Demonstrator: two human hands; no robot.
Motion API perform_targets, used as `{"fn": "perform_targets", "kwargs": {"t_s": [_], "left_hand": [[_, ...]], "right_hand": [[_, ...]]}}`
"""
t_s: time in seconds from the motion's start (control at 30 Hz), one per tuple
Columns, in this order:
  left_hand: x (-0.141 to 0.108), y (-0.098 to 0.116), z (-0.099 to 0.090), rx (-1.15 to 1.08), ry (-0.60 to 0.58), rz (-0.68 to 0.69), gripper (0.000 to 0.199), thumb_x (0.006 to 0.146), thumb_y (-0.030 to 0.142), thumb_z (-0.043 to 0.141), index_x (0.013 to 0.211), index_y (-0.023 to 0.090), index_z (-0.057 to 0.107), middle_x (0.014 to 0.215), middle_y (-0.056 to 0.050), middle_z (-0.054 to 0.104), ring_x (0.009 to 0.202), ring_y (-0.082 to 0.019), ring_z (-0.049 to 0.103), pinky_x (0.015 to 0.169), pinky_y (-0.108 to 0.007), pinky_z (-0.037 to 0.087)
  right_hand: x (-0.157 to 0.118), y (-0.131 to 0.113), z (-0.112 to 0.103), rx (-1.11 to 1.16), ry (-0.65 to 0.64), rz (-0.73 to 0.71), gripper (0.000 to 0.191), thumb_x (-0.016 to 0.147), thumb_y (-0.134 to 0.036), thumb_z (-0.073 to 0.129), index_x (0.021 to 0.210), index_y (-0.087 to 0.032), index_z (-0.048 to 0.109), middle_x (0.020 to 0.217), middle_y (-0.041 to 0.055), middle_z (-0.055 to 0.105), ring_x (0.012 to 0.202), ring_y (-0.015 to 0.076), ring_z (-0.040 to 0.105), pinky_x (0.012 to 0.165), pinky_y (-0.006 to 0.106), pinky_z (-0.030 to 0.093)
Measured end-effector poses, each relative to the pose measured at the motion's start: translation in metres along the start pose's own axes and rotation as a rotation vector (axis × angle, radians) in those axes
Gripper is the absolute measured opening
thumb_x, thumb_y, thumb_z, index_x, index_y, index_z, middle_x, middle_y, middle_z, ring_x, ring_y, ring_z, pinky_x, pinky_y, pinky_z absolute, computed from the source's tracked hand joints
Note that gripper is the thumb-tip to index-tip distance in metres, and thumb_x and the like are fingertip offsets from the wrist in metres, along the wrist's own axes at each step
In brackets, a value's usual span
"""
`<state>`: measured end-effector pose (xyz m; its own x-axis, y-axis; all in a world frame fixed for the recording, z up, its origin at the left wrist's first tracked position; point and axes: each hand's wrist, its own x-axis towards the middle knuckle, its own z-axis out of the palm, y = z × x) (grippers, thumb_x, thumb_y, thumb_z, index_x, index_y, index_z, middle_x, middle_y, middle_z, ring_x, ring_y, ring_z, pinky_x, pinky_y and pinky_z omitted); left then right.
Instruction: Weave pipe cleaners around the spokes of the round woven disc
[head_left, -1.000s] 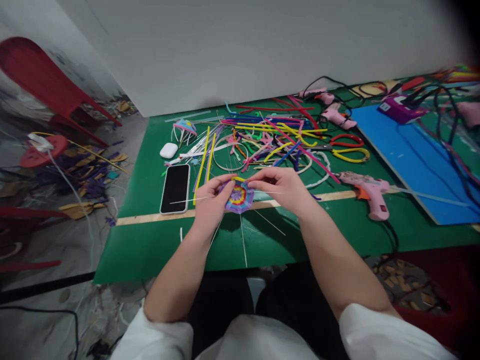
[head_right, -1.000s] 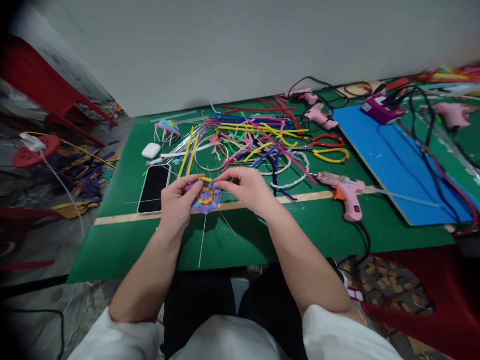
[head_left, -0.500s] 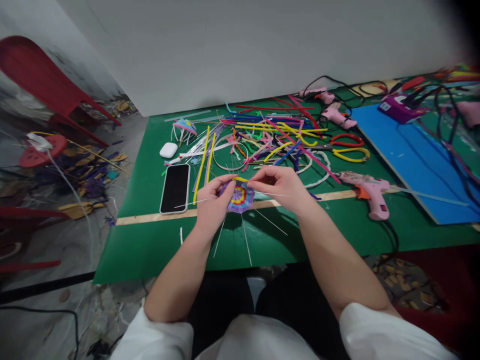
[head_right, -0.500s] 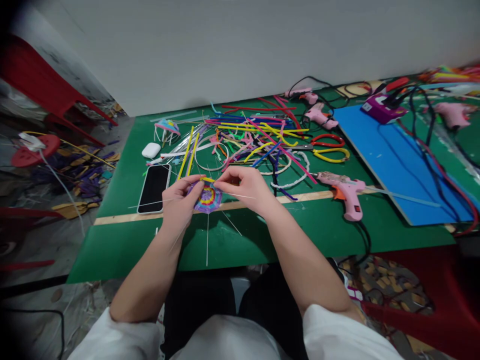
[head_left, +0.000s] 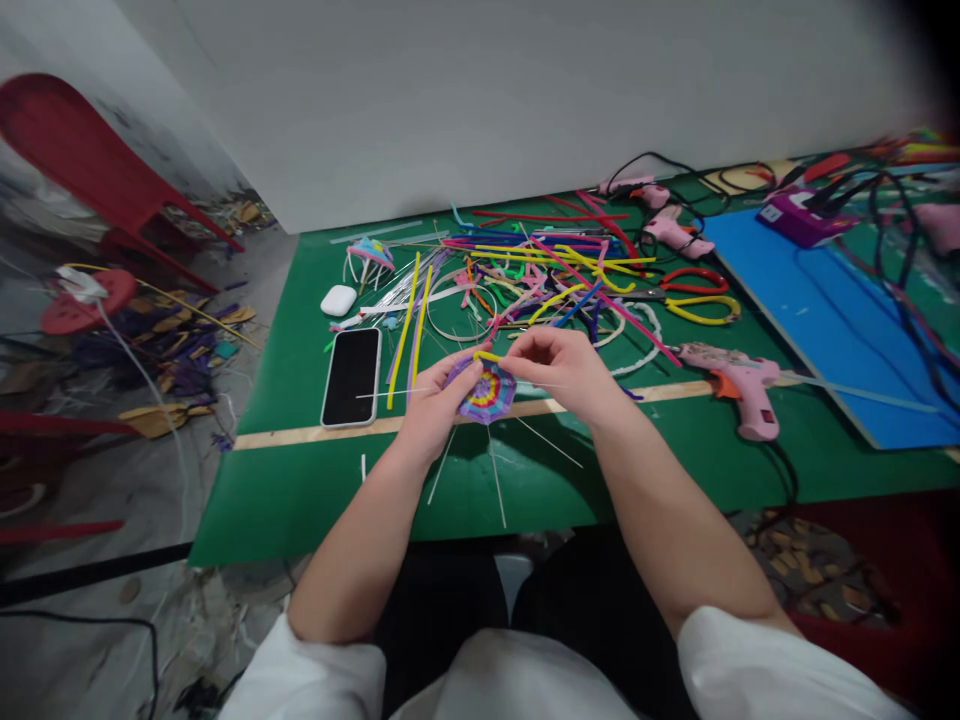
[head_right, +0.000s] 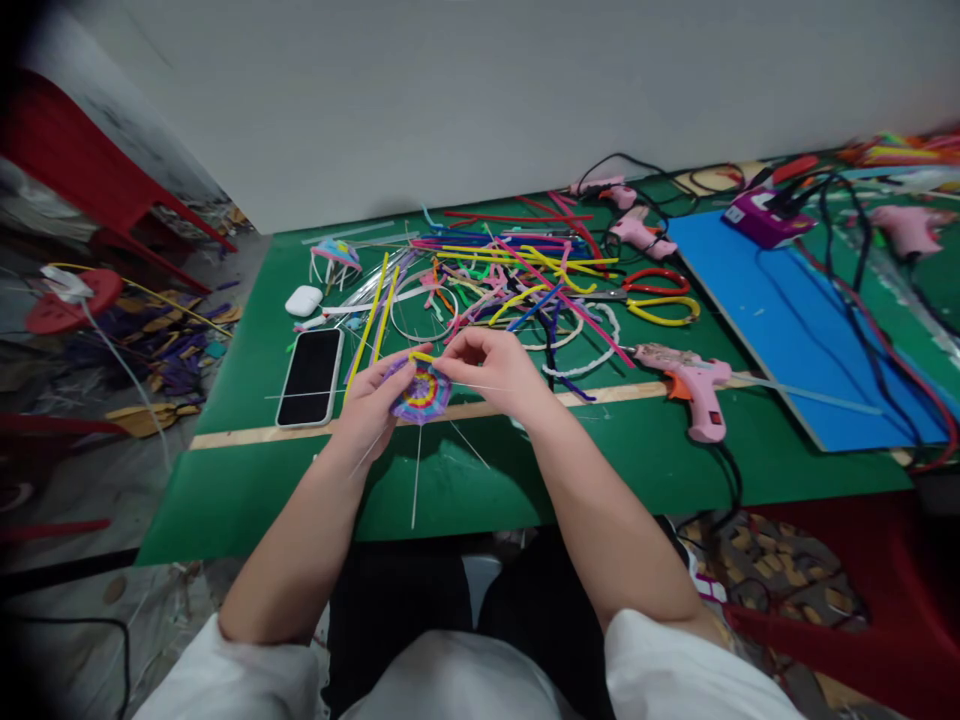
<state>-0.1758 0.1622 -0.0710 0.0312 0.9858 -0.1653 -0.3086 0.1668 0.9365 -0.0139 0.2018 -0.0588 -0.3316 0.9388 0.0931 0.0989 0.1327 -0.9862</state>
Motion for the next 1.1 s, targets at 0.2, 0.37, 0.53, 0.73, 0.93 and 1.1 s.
{"fn": "perform_targets", "kwargs": {"t_s": [0.2, 0.37, 0.53, 0.73, 0.93, 1.1], "left_hand": [[0.002, -0.004, 0.0, 0.092, 0.1, 0.117, 0.021, 0.069, 0.033, 0.071, 0.085, 0.018, 0.07, 0.081, -0.003, 0.069, 0.072, -0.013, 0.063, 0.064, -0.022, 0.053], [0.004, -0.007, -0.006, 0.215, 0.152, 0.216, 0.02, 0.071, 0.034, 0.069, 0.084, 0.018, 0.071, 0.082, -0.003, 0.069, 0.074, -0.013, 0.063, 0.068, -0.023, 0.051], [0.002, -0.004, -0.007, 0.324, 0.183, 0.261, 0.022, 0.074, 0.036, 0.066, 0.087, 0.019, 0.071, 0.086, -0.003, 0.07, 0.08, -0.014, 0.063, 0.074, -0.023, 0.051], [-0.011, 0.005, 0.002, 0.51, 0.172, 0.329, 0.024, 0.08, 0.034, 0.059, 0.094, 0.019, 0.07, 0.095, -0.004, 0.07, 0.087, -0.016, 0.065, 0.077, -0.024, 0.051], [-0.016, 0.004, 0.002, 0.618, 0.221, 0.415, 0.027, 0.083, 0.034, 0.054, 0.102, 0.021, 0.068, 0.103, -0.003, 0.069, 0.092, -0.017, 0.064, 0.081, -0.026, 0.05], [-0.016, 0.004, 0.002, 0.624, 0.268, 0.439, 0.027, 0.083, 0.035, 0.054, 0.101, 0.021, 0.068, 0.097, -0.002, 0.07, 0.087, -0.016, 0.064, 0.076, -0.024, 0.05]], "right_hand": [[0.0, -0.003, 0.003, -0.057, -0.001, -0.009, 0.019, 0.067, -0.031, 0.069, 0.066, -0.014, 0.061, 0.06, -0.002, 0.056, 0.053, 0.0077, 0.046, 0.05, 0.023, 0.036], [-0.005, -0.014, -0.003, -0.08, -0.071, 0.035, 0.016, 0.069, -0.031, 0.067, 0.073, -0.015, 0.068, 0.067, 0.0009, 0.064, 0.059, 0.0103, 0.054, 0.054, 0.024, 0.04], [-0.014, -0.03, -0.019, -0.192, -0.206, 0.099, 0.023, 0.074, -0.033, 0.062, 0.088, -0.017, 0.072, 0.076, 0.0022, 0.069, 0.061, 0.0117, 0.056, 0.051, 0.023, 0.039], [-0.024, -0.051, -0.032, -0.576, -0.305, -0.003, 0.024, 0.081, -0.032, 0.055, 0.099, -0.021, 0.069, 0.087, 0.0018, 0.07, 0.073, 0.0136, 0.06, 0.06, 0.023, 0.041], [-0.04, -0.069, -0.011, -1.179, -0.038, -0.193, 0.017, 0.083, -0.019, 0.052, 0.078, -0.021, 0.068, 0.077, 0.0018, 0.066, 0.073, 0.0145, 0.059, 0.056, 0.024, 0.032], [-0.053, -0.065, 0.024, -1.435, 0.07, -0.39, 0.018, 0.074, -0.006, 0.053, 0.062, -0.018, 0.058, 0.061, 0.0017, 0.058, 0.06, 0.0153, 0.053, 0.049, 0.028, 0.021]]}}
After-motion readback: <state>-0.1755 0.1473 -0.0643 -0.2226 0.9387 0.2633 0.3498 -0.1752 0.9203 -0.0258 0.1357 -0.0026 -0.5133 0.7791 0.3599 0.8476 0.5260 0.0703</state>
